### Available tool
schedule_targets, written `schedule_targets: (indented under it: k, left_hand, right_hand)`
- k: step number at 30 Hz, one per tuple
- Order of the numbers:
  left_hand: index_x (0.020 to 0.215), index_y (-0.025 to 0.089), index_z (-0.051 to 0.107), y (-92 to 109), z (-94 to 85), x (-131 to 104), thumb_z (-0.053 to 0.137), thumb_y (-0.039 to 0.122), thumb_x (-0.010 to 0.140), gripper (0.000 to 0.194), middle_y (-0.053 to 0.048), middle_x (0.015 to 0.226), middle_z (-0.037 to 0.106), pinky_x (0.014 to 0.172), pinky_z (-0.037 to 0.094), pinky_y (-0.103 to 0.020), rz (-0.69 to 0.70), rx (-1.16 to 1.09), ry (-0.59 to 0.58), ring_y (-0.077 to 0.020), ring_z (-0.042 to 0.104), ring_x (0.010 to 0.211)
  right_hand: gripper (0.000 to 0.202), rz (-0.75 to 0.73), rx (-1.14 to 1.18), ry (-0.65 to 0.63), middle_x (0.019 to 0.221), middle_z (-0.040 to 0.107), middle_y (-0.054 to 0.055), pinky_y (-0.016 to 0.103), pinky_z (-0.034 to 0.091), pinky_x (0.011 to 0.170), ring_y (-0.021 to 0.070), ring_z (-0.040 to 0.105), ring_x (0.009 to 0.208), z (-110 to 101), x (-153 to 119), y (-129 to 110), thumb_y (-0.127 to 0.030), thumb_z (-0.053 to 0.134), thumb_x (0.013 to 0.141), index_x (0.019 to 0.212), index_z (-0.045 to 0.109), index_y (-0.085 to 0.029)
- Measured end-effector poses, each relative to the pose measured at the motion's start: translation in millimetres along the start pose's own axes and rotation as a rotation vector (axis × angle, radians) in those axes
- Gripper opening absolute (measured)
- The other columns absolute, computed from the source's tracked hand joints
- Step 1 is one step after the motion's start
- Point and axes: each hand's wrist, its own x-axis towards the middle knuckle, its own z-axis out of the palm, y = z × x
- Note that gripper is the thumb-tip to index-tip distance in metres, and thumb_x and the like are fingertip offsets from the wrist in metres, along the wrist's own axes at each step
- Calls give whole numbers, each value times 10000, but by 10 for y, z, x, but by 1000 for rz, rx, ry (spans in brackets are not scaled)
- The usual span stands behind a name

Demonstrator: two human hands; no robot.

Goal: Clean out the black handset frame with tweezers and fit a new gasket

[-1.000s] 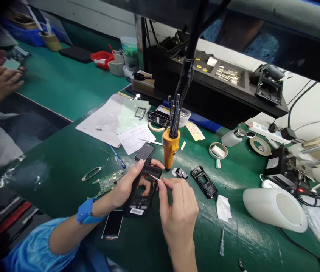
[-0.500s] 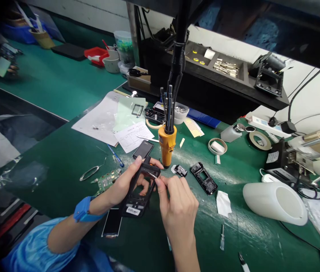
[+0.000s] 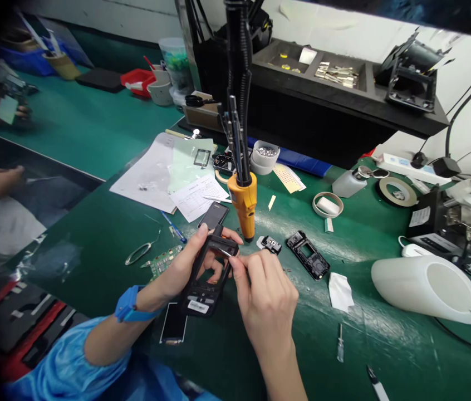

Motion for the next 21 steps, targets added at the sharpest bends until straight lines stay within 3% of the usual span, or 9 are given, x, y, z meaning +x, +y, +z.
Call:
schedule_targets:
  k: [10, 21]
  left_hand:
    - [1216, 135, 747, -10, -37, 11, 634, 969, 923, 891, -63, 773, 714, 449, 435, -196, -23, -46, -87, -173, 639, 641]
    - [1170, 161, 772, 24, -40, 4, 672, 928, 935, 809, -50, 801, 697, 445, 441, -208, -17, -68, -57, -185, 678, 663]
  right_hand:
    - [318, 125, 193, 23, 665, 575, -85, 212, 364, 510, 61, 491, 491, 2, -19, -11, -283, 574, 1222, 910, 586, -221]
    - [270, 55, 97, 38, 724, 669, -36, 236, 438, 602, 96, 611, 615, -67, -1, 61, -262, 658, 1178, 914, 647, -208]
